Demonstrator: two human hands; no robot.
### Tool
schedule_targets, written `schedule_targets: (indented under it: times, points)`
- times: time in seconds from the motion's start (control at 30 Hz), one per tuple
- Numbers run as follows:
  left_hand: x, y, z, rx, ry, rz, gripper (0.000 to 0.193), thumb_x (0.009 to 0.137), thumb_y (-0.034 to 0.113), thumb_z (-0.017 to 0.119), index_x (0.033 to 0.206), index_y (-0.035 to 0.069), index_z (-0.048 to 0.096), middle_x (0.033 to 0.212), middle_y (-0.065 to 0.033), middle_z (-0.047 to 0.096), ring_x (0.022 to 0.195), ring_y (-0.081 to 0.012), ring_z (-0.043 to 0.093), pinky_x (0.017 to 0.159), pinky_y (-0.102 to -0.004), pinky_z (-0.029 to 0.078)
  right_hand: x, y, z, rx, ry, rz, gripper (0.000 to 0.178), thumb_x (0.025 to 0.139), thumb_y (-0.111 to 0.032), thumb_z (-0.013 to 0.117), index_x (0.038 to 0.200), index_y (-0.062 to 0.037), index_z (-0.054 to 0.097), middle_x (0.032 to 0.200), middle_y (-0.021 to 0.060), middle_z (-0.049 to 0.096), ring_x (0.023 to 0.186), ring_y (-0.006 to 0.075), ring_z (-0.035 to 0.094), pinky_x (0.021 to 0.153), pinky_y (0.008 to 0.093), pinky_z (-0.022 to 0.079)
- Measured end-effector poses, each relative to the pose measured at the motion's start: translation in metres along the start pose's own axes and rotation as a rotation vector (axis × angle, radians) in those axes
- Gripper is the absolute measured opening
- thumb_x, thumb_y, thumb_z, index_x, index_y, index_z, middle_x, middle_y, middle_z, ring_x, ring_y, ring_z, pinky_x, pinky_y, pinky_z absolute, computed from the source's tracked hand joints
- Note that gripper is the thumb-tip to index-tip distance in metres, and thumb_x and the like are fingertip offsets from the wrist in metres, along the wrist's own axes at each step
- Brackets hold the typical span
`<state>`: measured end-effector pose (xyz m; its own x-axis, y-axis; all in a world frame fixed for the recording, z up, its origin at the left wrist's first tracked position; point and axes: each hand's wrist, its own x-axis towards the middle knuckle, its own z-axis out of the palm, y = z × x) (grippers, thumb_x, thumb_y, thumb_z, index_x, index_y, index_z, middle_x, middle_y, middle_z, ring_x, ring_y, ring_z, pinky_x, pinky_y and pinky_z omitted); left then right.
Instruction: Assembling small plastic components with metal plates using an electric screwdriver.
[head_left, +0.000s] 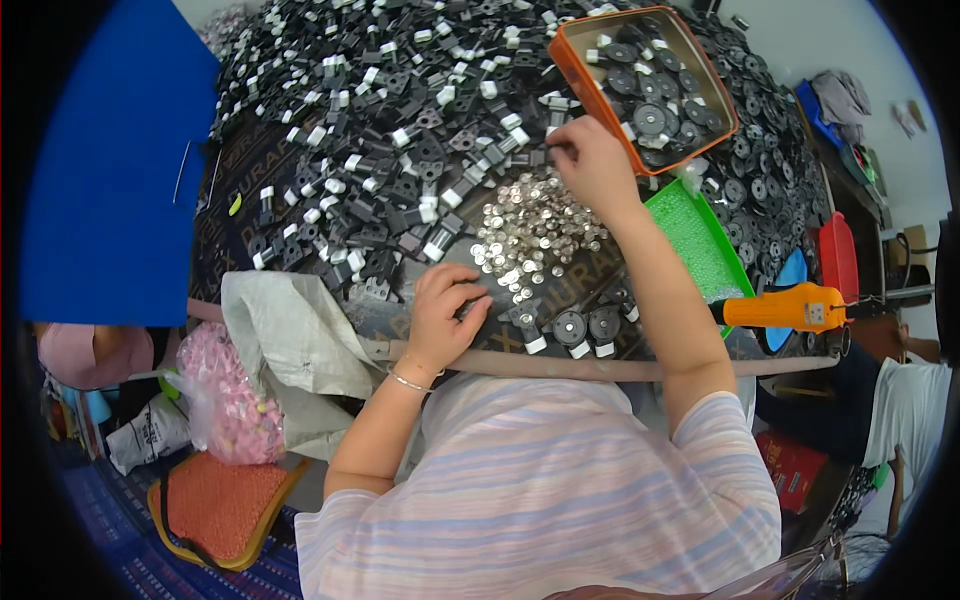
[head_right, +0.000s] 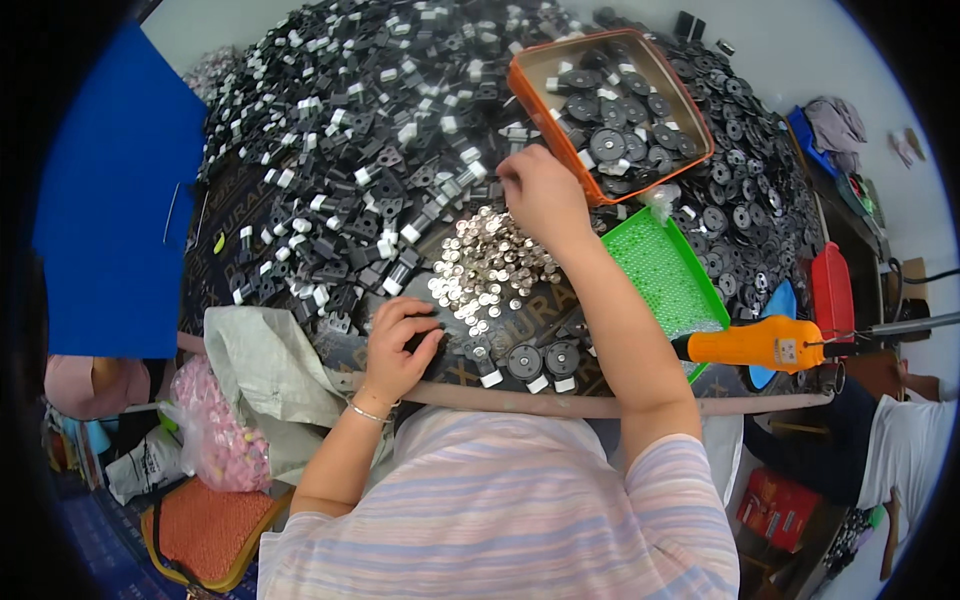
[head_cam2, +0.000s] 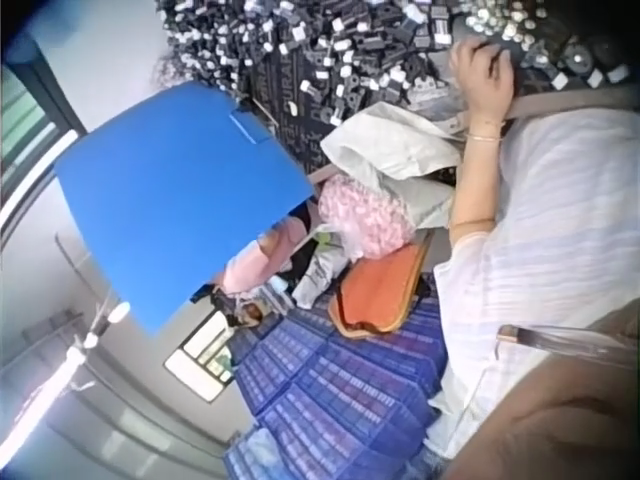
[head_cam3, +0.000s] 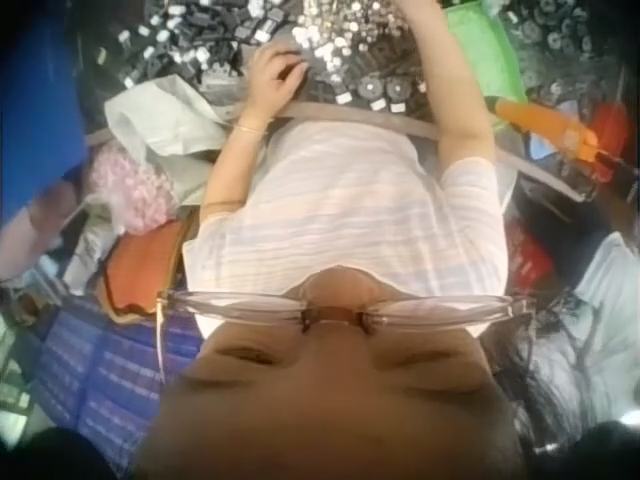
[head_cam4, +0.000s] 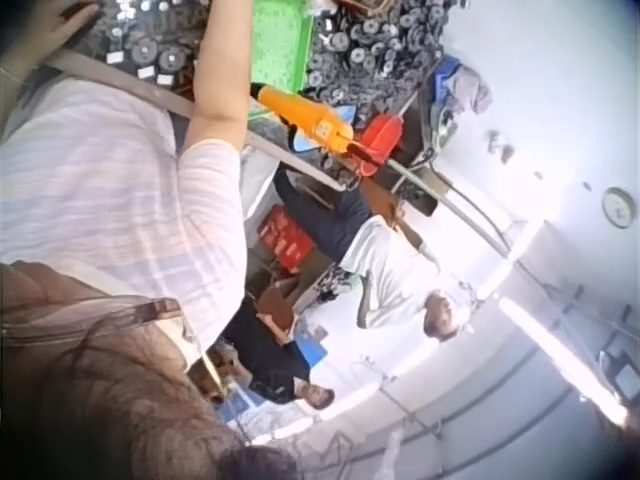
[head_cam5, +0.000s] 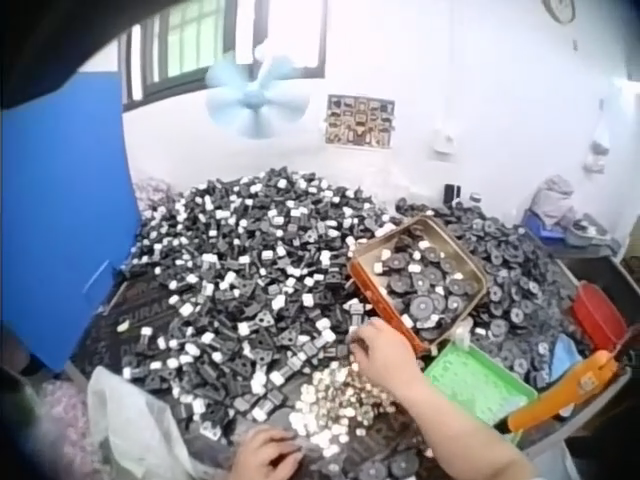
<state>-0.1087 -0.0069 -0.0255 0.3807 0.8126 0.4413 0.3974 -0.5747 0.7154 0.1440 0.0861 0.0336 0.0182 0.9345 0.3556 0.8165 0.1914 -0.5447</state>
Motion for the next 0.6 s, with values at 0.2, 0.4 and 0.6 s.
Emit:
schedule_targets:
  times: [0.2, 0.4, 0.6]
  points:
    - [0.002, -0.001, -0.001, -0.036, -0.010, -0.014, 0.012, 0.071, 0.009, 0.071, 0.080, 0.006, 0.065, 0.096, -0.0068, 0.062, 0.098, -0.0281, 0.055, 0.084, -0.0381, 0.040, 0.011, 0.022, -0.057, -0.389, 0.404, 0.140, 0.027, 0.073, -0.015, 0.070, 0.098, -0.0098, 0.062, 0.105, 0.0094, 0.056, 0.101, 0.0292, 0.054, 0.083, 0.0394, 0.046]
    - [0.001, 0.001, -0.001, -0.034, 0.002, -0.028, 0.011, 0.071, 0.008, 0.071, 0.079, 0.005, 0.065, 0.096, -0.0074, 0.063, 0.098, -0.0283, 0.055, 0.085, -0.0381, 0.041, 0.012, 0.045, -0.060, -0.291, 0.404, 0.235, 0.040, 0.073, -0.030, 0.073, 0.106, -0.0094, 0.061, 0.112, 0.0108, 0.055, 0.105, 0.0307, 0.051, 0.090, 0.0439, 0.041]
    - [0.001, 0.001, 0.000, -0.029, 0.021, -0.045, 0.010, 0.071, 0.008, 0.071, 0.079, 0.006, 0.064, 0.096, -0.0074, 0.062, 0.097, -0.0280, 0.055, 0.084, -0.0374, 0.041, 0.007, 0.007, -0.050, -0.018, 0.292, -0.009, 0.031, 0.072, -0.014, 0.074, 0.099, -0.0049, 0.063, 0.094, 0.0099, 0.060, 0.085, 0.0226, 0.061, 0.074, 0.0312, 0.048]
